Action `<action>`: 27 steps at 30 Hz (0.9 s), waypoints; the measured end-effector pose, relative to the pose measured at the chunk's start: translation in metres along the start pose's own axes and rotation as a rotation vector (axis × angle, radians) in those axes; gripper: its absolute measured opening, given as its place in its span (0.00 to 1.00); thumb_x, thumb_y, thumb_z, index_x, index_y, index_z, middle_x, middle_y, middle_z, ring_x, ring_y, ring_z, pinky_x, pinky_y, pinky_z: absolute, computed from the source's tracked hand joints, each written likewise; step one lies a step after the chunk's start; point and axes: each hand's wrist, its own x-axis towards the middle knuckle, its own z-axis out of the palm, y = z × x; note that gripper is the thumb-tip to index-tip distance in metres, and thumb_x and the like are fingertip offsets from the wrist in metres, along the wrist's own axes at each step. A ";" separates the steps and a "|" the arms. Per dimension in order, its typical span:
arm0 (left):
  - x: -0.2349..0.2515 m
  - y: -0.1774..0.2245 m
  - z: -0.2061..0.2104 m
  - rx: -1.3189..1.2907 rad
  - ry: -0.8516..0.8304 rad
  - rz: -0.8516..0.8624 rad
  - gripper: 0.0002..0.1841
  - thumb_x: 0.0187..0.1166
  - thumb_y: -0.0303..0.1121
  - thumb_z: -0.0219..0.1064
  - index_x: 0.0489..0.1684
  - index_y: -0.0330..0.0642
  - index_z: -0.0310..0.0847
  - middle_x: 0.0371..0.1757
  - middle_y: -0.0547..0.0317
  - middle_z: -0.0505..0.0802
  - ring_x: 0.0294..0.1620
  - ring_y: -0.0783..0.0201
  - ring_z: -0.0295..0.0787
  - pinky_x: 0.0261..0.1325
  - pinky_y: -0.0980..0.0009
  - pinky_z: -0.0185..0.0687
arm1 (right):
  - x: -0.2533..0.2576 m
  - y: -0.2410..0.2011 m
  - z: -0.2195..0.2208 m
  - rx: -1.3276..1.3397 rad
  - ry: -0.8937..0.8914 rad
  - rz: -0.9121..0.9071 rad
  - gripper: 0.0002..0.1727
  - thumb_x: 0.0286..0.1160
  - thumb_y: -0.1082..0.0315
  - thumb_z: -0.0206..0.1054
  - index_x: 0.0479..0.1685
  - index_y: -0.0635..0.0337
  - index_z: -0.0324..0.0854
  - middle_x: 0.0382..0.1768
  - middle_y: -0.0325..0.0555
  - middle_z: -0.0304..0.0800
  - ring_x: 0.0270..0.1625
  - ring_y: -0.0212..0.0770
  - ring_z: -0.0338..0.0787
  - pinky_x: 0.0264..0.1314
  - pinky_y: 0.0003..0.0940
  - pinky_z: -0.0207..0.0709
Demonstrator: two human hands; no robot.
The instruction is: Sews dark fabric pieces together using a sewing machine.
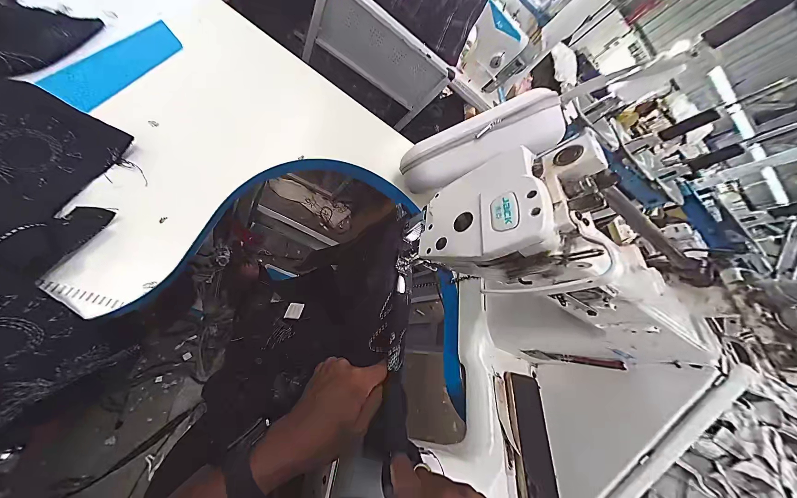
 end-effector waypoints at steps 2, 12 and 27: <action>0.000 0.000 -0.004 -0.029 -0.075 -0.003 0.12 0.80 0.27 0.57 0.27 0.31 0.83 0.15 0.46 0.82 0.19 0.47 0.84 0.27 0.51 0.73 | 0.000 -0.004 -0.006 -0.015 -0.007 0.027 0.13 0.81 0.67 0.59 0.40 0.69 0.85 0.19 0.57 0.87 0.25 0.59 0.92 0.25 0.51 0.80; 0.005 -0.003 0.004 0.056 0.098 0.049 0.12 0.76 0.28 0.59 0.24 0.35 0.84 0.11 0.50 0.79 0.14 0.50 0.82 0.20 0.55 0.70 | 0.013 -0.004 0.006 -0.116 0.191 0.058 0.10 0.77 0.68 0.62 0.36 0.66 0.87 0.19 0.53 0.87 0.20 0.54 0.91 0.17 0.45 0.77; 0.004 -0.017 0.029 0.160 0.509 0.256 0.15 0.75 0.31 0.58 0.16 0.43 0.81 0.10 0.61 0.79 0.11 0.65 0.77 0.13 0.70 0.67 | 0.047 -0.002 0.019 -0.246 0.567 0.101 0.16 0.64 0.79 0.67 0.51 0.71 0.92 0.25 0.53 0.90 0.20 0.44 0.89 0.19 0.30 0.78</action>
